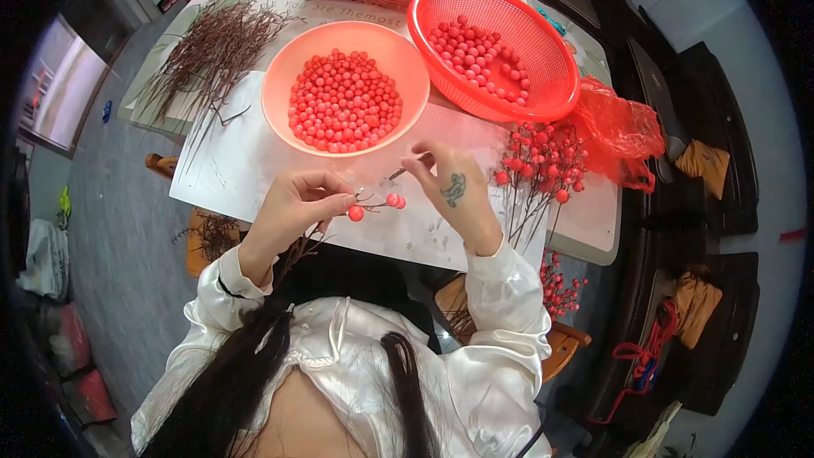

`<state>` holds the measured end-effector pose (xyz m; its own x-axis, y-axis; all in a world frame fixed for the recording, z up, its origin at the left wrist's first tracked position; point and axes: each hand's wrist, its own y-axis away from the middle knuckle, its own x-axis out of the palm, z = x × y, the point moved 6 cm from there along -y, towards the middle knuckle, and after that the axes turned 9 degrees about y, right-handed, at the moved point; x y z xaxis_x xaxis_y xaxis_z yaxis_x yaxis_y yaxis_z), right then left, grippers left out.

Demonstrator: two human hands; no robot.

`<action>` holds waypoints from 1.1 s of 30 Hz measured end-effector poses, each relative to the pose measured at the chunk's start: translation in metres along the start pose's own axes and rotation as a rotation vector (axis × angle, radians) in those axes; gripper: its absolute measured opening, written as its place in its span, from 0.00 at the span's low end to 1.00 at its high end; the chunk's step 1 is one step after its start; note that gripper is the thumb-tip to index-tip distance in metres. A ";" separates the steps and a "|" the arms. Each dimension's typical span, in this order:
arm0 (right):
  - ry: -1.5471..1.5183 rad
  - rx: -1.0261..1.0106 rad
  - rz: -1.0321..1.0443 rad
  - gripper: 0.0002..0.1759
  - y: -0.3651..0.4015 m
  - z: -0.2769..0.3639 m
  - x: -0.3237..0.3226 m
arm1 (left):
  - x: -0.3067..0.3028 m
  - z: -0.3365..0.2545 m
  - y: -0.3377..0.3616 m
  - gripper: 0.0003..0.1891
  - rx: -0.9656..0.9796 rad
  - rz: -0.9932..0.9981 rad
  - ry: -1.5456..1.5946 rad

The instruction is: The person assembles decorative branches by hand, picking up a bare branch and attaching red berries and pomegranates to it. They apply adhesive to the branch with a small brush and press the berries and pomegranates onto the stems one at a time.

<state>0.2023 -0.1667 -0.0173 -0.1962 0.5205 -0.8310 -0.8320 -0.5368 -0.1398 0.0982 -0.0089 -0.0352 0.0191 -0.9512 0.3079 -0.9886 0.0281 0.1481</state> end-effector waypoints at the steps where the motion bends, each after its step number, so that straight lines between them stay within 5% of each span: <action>1: 0.064 0.013 -0.007 0.12 0.000 0.002 -0.004 | -0.001 0.000 0.000 0.07 0.003 0.000 -0.001; 10: 0.535 -0.084 -0.092 0.17 -0.008 0.030 -0.049 | -0.011 0.005 0.000 0.07 -0.011 -0.023 0.038; 14: 0.398 -0.469 -0.215 0.13 -0.045 0.051 -0.051 | -0.014 0.003 0.000 0.07 -0.033 -0.027 0.040; 17: 0.348 -0.601 -0.018 0.05 -0.095 0.050 -0.011 | -0.016 0.002 0.002 0.06 -0.039 -0.036 0.044; 25: 0.925 -0.328 0.320 0.10 -0.174 -0.003 0.085 | -0.036 0.002 0.011 0.06 -0.005 -0.090 0.138; 31: 0.809 -0.311 0.321 0.08 -0.170 0.003 0.085 | -0.037 -0.001 0.014 0.07 0.048 -0.125 0.137; 33: 0.627 -0.399 0.148 0.07 -0.165 0.014 0.062 | -0.034 -0.003 0.014 0.07 0.057 -0.140 0.151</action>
<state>0.3201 -0.0366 -0.0378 0.1399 0.0136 -0.9901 -0.5453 -0.8335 -0.0885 0.0840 0.0247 -0.0402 0.1750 -0.8877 0.4258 -0.9814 -0.1229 0.1472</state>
